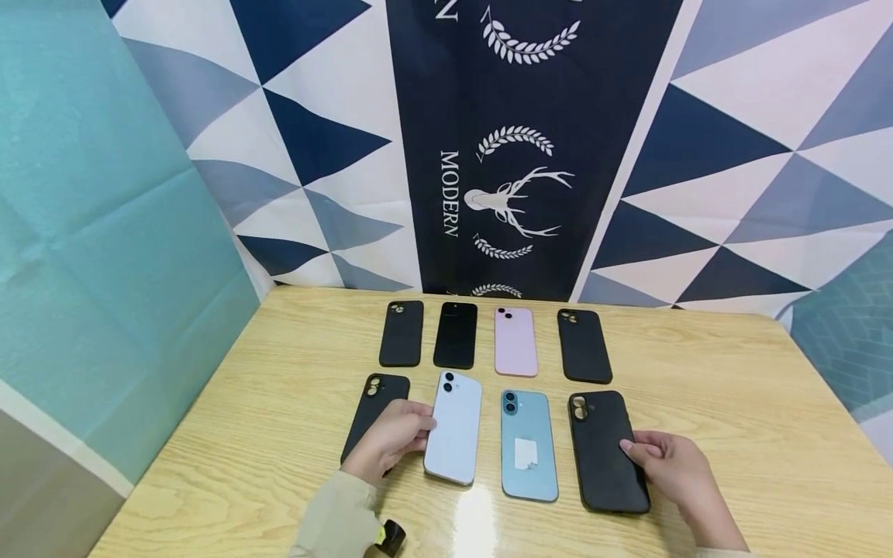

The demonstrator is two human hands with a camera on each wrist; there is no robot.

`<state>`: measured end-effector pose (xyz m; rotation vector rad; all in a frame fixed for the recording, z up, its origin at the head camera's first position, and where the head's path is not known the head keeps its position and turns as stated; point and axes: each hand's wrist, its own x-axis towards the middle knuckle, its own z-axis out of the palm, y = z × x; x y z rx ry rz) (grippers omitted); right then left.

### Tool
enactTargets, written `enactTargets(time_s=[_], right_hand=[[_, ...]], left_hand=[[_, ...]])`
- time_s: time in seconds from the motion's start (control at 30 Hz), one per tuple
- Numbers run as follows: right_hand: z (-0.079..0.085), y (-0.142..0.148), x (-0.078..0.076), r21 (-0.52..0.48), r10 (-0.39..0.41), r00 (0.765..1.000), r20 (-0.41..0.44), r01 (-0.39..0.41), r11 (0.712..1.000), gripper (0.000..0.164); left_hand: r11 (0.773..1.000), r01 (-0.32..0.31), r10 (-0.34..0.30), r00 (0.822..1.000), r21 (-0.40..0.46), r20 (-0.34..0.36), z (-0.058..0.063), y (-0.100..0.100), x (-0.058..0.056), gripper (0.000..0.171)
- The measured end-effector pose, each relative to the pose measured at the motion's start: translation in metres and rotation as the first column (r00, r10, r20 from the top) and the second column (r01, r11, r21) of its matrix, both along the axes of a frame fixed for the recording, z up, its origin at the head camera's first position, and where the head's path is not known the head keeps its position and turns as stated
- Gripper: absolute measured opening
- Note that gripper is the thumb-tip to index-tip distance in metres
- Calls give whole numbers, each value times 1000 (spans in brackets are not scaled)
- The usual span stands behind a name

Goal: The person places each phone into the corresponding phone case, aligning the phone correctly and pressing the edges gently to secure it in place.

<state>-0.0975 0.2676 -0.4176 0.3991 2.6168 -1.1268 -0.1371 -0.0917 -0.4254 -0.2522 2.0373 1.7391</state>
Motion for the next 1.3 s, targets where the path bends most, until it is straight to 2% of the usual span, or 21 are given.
enactTargets(time_s=[0.47, 0.83, 1.03, 1.3], right_hand=[[15, -7, -7, 20, 6, 998, -67, -5, 1000, 59], [23, -17, -9, -83, -76, 992, -104, 67, 994, 54], [27, -22, -9, -152, -85, 992, -98, 69, 986, 53], [26, -29, -5, -197, -75, 991, -114, 51, 979, 50]], left_hand=[[997, -1, 2, 1000, 83, -15, 3, 0, 2, 33], [991, 4, 0, 999, 130, -32, 9, 2, 3, 33], [985, 13, -6, 999, 172, -43, 6, 6, 2, 33], [981, -9, 15, 999, 192, -31, 8, 6, 3, 35]])
